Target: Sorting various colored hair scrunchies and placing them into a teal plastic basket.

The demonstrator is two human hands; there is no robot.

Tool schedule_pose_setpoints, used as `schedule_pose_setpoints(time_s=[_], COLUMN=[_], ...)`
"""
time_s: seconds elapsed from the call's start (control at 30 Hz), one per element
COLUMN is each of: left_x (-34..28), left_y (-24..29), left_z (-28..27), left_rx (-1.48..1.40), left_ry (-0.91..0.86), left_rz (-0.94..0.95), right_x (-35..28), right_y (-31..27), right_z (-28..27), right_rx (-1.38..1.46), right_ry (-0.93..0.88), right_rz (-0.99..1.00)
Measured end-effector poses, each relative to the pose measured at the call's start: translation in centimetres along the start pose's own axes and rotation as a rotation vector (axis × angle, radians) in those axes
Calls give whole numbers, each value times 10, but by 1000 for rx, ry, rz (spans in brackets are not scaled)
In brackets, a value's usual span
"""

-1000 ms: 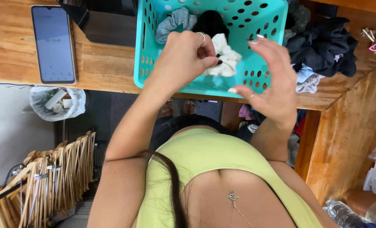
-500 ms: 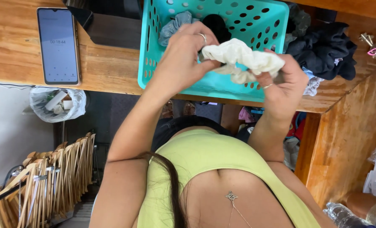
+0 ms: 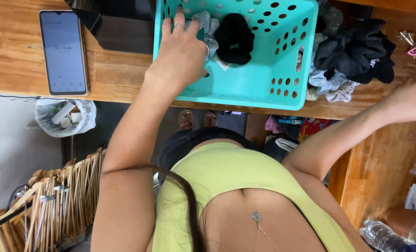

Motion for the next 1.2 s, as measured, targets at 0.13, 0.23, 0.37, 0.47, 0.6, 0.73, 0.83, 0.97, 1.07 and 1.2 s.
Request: schedule_pose_setpoints(time_s=[0.13,0.23,0.37,0.47,0.6,0.73,0.83,0.97,1.07,1.2], left_x=[9,10,10,6,-9,-31,-38,-41,-44,-50], left_y=[16,29,30,25,14,11,17,11,4,-5], left_z=[26,43,55,34,-54,-112,-124,-115,-108,-107], left_rx=[80,39,90,88,-382,-999,-1184,-1304,-1485,-1622], left_ry=[-282,-511,-646,-371,155,250,310,343,331,287], left_rz=[48,104,130,161,95,86,124,104,154,254], right_x=[-7,-28,-20,-14,-43,-85,-112,-121,-113,-93], right_y=[-70,-79,-127,-211,-325,-371,-379,-355,-331,-307], right_z=[25,35,24,4,-1,0,2,6,10,9], right_rx=[49,38,173,457,975,946,1080,1203,1258,1350], right_ry=[-329,-781,-643,-467,-856,-1228,-1504,-1441,-1287,-1144], right_rz=[-181,-169,-102,-115,-59,-46,130,580,713,852])
Point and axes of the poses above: each hand's wrist, its own x-axis towards the middle knuckle, its own z-axis out of the palm, y = z × x, the point moved 6 cm from there along x, towards the middle knuckle, and after that the axes turned 12 degrees about x, right-handed, at the moved point
